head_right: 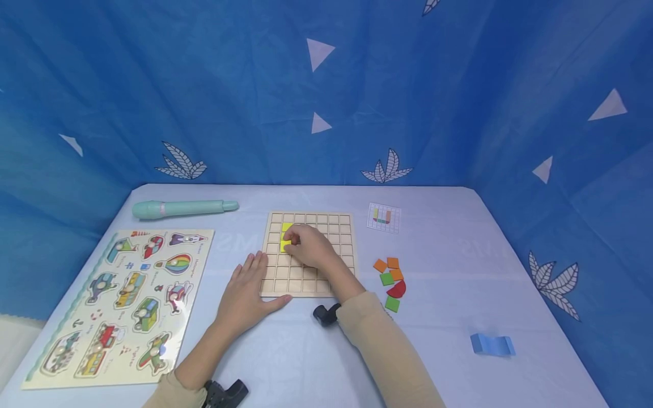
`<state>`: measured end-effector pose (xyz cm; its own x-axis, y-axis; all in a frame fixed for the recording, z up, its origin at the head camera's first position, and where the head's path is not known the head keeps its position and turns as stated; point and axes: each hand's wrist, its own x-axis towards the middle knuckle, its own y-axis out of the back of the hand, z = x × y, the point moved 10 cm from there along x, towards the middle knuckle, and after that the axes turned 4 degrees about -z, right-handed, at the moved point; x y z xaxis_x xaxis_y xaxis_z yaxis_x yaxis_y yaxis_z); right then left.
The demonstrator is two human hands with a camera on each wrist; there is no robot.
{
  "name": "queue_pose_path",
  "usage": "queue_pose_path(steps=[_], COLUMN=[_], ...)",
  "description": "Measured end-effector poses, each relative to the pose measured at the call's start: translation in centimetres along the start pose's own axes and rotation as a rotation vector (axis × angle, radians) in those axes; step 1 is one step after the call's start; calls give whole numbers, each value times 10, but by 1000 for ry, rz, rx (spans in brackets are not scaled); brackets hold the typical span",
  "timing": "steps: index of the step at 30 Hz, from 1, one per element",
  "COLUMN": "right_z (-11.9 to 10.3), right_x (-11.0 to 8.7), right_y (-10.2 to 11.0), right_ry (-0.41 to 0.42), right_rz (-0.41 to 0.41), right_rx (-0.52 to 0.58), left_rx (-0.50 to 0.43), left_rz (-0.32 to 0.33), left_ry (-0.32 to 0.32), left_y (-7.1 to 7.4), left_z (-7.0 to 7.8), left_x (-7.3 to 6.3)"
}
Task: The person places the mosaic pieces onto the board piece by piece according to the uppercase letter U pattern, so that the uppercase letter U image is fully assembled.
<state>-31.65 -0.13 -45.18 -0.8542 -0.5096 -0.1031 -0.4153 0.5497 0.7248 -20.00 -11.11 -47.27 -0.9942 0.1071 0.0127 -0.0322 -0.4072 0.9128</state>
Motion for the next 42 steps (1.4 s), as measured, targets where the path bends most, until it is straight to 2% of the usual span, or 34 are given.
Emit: queue_pose_path(steps=[17,22,32,37,42], right_z=[0,-2,-3,-1,11], right_x=[0,-2,-9,-20,-42], right_y=[-1,0,1,11,33], right_ry=[-4,-9,1,44,31], right_rz=[10,7,-12,-26,-25], right_rx=[-40,-44,1,65,98], left_rx=[1,1,-1,-5,-8], left_rz=[16,3,-2,11,-4], left_ry=[-3,0,-1,-4,10], left_y=[0,-1,-2,-1,-3], left_z=[-1,-1,0,0,-2], left_x=[0,1,1,1,1])
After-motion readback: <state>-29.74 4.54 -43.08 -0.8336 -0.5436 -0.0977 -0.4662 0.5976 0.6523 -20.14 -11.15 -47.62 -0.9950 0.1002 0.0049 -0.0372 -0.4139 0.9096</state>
